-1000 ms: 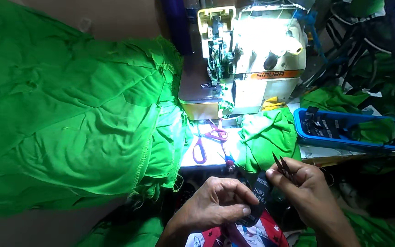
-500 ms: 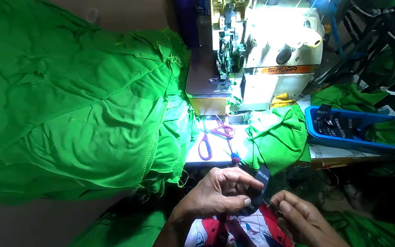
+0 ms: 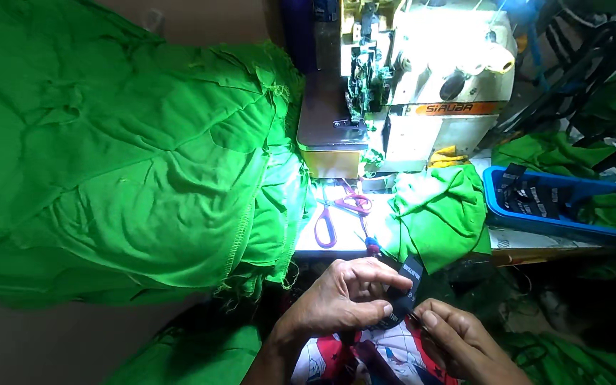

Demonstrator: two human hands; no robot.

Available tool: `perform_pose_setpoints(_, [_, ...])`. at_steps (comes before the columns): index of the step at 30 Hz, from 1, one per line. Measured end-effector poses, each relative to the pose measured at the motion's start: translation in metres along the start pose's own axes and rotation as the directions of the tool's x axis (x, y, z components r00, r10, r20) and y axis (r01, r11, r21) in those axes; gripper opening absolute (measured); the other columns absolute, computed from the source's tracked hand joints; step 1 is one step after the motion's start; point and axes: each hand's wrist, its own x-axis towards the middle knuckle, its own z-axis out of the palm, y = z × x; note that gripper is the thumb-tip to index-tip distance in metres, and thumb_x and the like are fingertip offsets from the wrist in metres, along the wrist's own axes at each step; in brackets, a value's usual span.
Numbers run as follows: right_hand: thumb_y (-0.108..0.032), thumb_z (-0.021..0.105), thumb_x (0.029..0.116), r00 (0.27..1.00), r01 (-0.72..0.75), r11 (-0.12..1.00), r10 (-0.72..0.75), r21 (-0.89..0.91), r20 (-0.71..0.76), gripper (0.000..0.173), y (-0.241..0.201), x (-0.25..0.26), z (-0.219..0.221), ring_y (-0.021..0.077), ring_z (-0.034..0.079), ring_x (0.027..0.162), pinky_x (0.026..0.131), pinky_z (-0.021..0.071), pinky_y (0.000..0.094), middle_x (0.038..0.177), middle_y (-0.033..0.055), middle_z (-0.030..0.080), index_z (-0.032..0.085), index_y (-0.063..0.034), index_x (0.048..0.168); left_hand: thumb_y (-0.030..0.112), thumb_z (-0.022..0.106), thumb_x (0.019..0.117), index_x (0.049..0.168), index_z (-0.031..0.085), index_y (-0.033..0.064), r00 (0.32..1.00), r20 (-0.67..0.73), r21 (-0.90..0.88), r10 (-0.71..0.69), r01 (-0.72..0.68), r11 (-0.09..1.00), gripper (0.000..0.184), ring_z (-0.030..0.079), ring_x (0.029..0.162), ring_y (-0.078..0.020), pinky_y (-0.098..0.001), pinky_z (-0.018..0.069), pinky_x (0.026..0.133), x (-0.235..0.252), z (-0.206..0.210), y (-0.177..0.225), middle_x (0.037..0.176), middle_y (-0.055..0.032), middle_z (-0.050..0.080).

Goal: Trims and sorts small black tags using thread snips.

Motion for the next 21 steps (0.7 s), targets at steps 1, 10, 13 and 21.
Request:
perform_pose_setpoints(1, [-0.016,0.041,0.1068,1.000,0.000,1.000,0.000,0.004,0.003,0.021,0.000,0.001,0.001,-0.0109,0.040,0.052,0.048,0.0340,0.0079,0.065,-0.0184,0.047,0.060,-0.0158,0.096,-0.013,0.063,0.0820,0.116,0.068,-0.0097,1.000,0.006,0.012,0.006,-0.006,1.000,0.035,0.062,0.086,0.0054,-0.0123,0.0537,0.077,0.000,0.001,-0.001,0.115,-0.0005,0.068])
perform_pose_setpoints(10, [-0.016,0.042,0.1064,1.000,-0.007,1.000,0.007,0.000,0.004,0.021,0.004,0.006,0.002,-0.0110,0.041,0.051,0.048,0.0350,0.0076,0.064,-0.0183,0.048,0.060,-0.0162,0.095,-0.010,0.064,0.0823,0.116,0.068,-0.0101,0.996,-0.088,0.113,-0.014,0.024,0.993,0.034,0.061,0.086,0.0052,-0.0117,0.0532,0.077,-0.002,0.001,0.005,0.113,-0.0036,0.067])
perform_pose_setpoints(13, [-0.017,0.042,0.1063,1.000,-0.009,1.000,0.009,0.002,0.006,0.021,0.005,0.007,0.003,-0.0110,0.040,0.051,0.047,0.0333,0.0076,0.064,-0.0184,0.047,0.060,-0.0171,0.095,-0.010,0.063,0.0835,0.117,0.068,-0.0109,0.999,-0.052,0.173,-0.012,0.020,0.985,0.034,0.062,0.087,0.0037,-0.0113,0.0527,0.076,-0.002,0.006,0.004,0.115,-0.0096,0.066])
perform_pose_setpoints(21, [-0.022,0.046,0.1050,1.000,-0.019,0.999,0.018,0.027,0.010,0.019,0.008,0.011,0.005,-0.0106,0.039,0.050,0.047,0.0335,0.0078,0.063,-0.0186,0.045,0.055,-0.0209,0.089,-0.008,0.062,0.0844,0.116,0.069,-0.0104,1.000,0.029,0.223,-0.003,-0.004,0.975,0.033,0.057,0.084,0.0049,-0.0088,0.0481,0.073,-0.003,0.010,0.001,0.112,-0.0121,0.066])
